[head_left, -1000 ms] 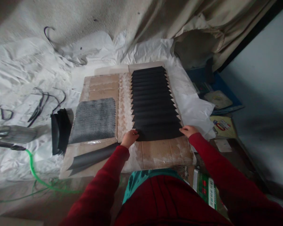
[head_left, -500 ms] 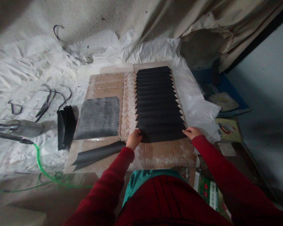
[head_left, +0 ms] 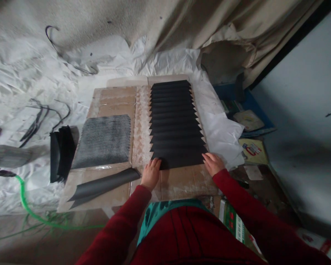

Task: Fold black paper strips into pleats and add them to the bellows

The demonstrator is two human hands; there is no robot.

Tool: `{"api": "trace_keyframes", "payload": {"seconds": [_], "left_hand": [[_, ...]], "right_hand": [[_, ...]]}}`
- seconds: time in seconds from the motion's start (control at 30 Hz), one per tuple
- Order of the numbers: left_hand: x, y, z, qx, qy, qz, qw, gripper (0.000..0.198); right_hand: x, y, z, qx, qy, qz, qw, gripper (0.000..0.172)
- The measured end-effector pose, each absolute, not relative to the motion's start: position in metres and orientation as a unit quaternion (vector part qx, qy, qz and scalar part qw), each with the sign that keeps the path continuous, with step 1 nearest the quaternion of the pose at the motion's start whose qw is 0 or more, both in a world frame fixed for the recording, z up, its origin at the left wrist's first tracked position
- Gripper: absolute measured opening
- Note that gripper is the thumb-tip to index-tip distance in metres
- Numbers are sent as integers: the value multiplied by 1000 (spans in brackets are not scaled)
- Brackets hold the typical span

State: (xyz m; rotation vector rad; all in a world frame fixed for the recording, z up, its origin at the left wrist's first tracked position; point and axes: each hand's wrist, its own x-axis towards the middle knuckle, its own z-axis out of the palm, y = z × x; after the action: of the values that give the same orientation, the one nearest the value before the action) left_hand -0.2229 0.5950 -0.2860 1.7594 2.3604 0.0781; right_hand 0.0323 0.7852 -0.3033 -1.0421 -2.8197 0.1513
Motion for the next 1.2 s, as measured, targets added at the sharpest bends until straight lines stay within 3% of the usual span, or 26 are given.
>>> {"api": "trace_keyframes", "payload": {"seconds": [0.3, 0.47, 0.77, 1.03, 1.2], "left_hand": [[-200, 588, -278, 554, 828, 2, 87, 48], [-200, 578, -277, 540, 834, 34, 105, 43], [-234, 511, -266, 546, 817, 119, 140, 35], [-331, 408, -251, 460, 877, 97, 103, 40], [-367, 404, -255, 482, 867, 68, 109, 49]], "right_hand": [[25, 779, -291, -359, -933, 2, -3, 38], [23, 781, -288, -349, -937, -7, -7, 38], [15, 772, -286, -393, -919, 0, 40, 35], [-17, 768, -187, -426, -874, 19, 233, 42], [-116, 690, -211, -262, -938, 137, 182, 31]]}}
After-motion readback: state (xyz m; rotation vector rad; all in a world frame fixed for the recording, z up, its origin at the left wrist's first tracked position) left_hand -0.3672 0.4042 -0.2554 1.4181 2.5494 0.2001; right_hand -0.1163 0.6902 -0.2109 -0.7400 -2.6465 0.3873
